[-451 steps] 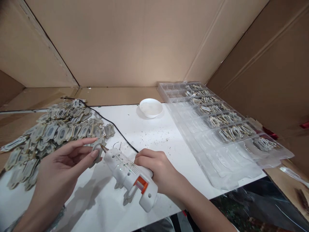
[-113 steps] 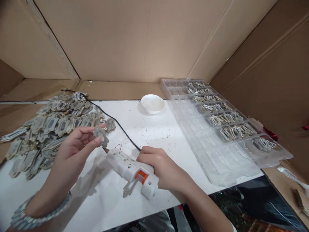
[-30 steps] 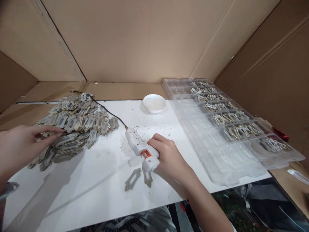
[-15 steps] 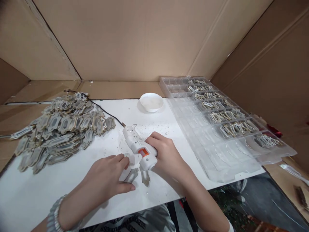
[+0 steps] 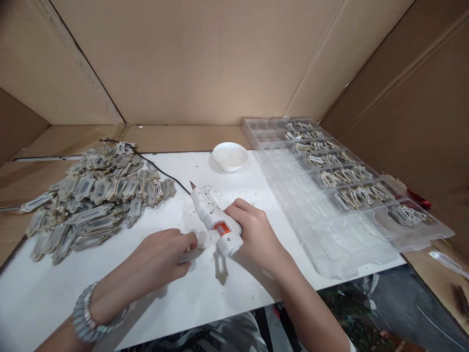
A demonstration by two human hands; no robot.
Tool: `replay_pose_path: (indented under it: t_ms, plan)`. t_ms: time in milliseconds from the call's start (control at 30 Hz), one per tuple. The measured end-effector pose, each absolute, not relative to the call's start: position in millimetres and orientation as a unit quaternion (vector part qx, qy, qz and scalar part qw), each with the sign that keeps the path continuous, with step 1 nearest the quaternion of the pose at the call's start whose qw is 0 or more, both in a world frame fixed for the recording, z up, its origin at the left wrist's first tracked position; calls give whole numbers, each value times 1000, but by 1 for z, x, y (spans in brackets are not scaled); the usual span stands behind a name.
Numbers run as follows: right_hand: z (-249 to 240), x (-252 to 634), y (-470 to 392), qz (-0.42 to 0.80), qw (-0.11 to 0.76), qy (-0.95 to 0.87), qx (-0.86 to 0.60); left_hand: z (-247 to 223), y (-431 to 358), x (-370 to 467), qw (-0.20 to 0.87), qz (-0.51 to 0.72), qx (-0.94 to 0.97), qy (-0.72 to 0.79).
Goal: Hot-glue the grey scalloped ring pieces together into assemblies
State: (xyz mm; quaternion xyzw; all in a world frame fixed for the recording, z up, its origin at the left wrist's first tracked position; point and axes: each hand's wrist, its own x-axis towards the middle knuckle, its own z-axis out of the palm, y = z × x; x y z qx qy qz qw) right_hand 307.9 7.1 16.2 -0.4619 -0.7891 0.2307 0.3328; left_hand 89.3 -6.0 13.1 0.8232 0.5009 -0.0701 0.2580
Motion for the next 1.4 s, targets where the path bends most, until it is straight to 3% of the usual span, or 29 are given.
replay_pose_path:
  t_ms: [267,467,767,1400]
  plan:
    - [13,310,7,238,336,-780,-472,10,10,78,449,11,752,482]
    - [9,313,8,242,357,-773,-465,13,16,64,650,308,484,499]
    - [10,311,1,295,365,-789,-398,15,13,59,566,470,414,535]
    - [0,300,-3,291,333,-826,-349,14,-1,61,494,472,504,528]
